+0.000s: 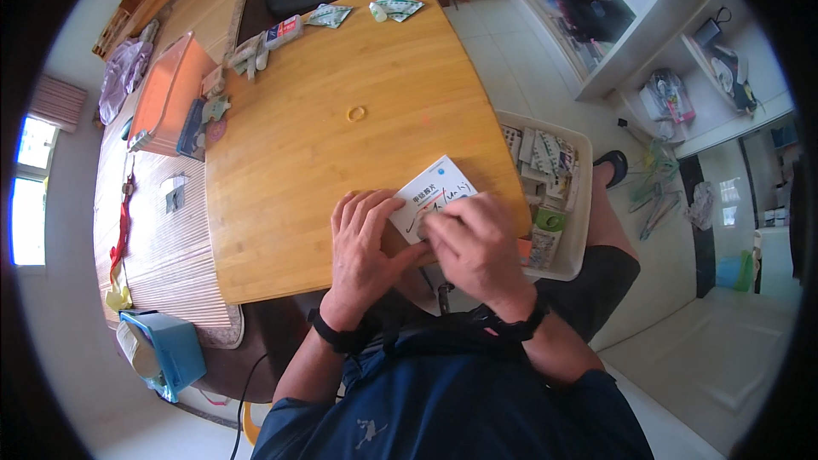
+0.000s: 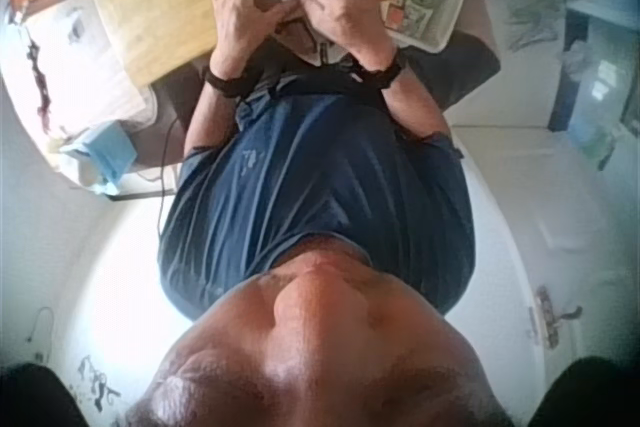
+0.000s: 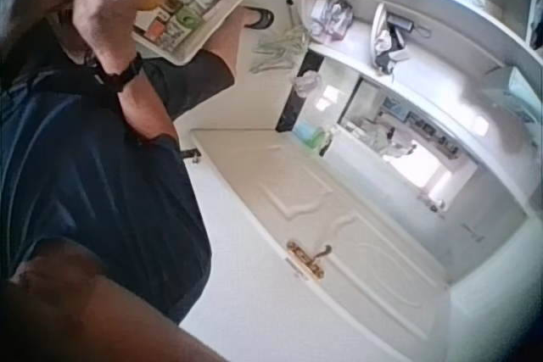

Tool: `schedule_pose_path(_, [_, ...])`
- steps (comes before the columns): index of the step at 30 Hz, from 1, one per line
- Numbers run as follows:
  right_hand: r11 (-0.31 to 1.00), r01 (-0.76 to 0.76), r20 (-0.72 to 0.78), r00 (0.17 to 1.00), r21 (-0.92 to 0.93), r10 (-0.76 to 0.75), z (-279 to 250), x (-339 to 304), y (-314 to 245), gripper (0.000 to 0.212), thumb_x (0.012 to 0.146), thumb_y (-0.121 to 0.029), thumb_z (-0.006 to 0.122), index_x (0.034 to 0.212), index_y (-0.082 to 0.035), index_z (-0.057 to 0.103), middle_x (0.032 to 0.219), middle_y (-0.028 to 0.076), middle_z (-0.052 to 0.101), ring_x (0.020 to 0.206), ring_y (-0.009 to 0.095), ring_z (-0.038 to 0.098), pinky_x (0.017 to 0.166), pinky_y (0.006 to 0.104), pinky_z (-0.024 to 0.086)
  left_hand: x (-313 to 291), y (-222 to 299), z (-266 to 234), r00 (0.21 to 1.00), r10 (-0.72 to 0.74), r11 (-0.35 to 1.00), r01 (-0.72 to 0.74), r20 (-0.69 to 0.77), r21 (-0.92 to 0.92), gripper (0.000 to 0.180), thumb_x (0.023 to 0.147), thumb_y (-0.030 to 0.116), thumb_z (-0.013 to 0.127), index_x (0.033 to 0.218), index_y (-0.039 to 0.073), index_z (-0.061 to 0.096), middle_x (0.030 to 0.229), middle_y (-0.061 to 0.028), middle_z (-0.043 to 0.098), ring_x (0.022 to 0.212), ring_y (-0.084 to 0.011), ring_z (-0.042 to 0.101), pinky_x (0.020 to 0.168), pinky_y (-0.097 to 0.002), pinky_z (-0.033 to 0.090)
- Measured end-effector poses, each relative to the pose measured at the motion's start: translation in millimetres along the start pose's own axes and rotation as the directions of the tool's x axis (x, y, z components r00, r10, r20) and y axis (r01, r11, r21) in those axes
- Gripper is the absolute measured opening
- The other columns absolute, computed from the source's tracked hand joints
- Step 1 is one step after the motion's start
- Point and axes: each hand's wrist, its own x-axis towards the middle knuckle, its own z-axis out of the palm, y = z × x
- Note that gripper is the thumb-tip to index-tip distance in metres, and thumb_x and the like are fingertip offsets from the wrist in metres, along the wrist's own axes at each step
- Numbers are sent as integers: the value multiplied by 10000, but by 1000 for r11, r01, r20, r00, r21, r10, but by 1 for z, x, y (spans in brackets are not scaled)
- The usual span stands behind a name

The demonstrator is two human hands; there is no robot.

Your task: The person wipes down various medicine boxes, packets, and tubes using a white cloth, handling them one by one at a wooden table and then placing them into a white plastic bin.

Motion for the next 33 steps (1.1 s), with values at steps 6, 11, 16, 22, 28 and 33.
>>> schedule_pose_path(6, [987,-102,-129,988,-121,86,-13,-1,44,146,962,-126,911,1094,-107,852,1019,32,684,950,300,695,853,469,532,0,2,-2,999,-4,1000,3,-41,-22,779,756,317,1088,1408,56,749,1449,-172,762,1429,-425,664,1271,-576,476])
schedule_pose_path(11, [998,0,-8,1000,69,0,-1,-4,-4,179,923,-93,921,1073,-114,825,1031,40,681,966,308,697,837,451,535,1,1,-1,999,-36,999,35,-24,-38,846,754,336,1096,1459,58,719,1450,-173,761,1437,-425,657,1271,-562,479])
schedule_pose_path(16, [991,-93,-108,991,-101,82,-11,-7,31,229,954,-102,928,1163,-120,838,1047,48,691,964,320,696,851,480,554,-1,3,-2,998,-50,998,49,-29,-48,854,757,330,1091,1465,48,706,1459,-170,756,1445,-412,652,1304,-570,445])
schedule_pose_path(22, [992,-116,-127,986,-38,111,-21,-5,23,194,959,-107,925,1143,-118,864,1057,43,706,967,307,702,854,473,545,-2,4,-3,999,-37,998,35,-35,-44,875,738,310,1105,1477,61,709,1466,-159,756,1450,-425,639,1277,-557,477])
schedule_pose_path(28, [997,-72,-6,997,30,73,0,-10,4,188,947,-125,919,1112,-125,829,1041,43,682,993,303,708,877,472,551,-1,2,0,998,-49,998,48,-26,-51,878,754,328,1095,1485,50,695,1449,-167,757,1435,-414,654,1299,-573,449])
schedule_pose_path(33, [983,-147,-152,980,-110,129,-18,-7,48,183,970,-128,924,1132,-81,853,1024,60,701,946,318,711,835,486,556,-1,5,-4,997,-74,996,73,-6,-55,892,779,333,1081,1514,37,672,1467,-192,745,1455,-420,642,1338,-588,407])
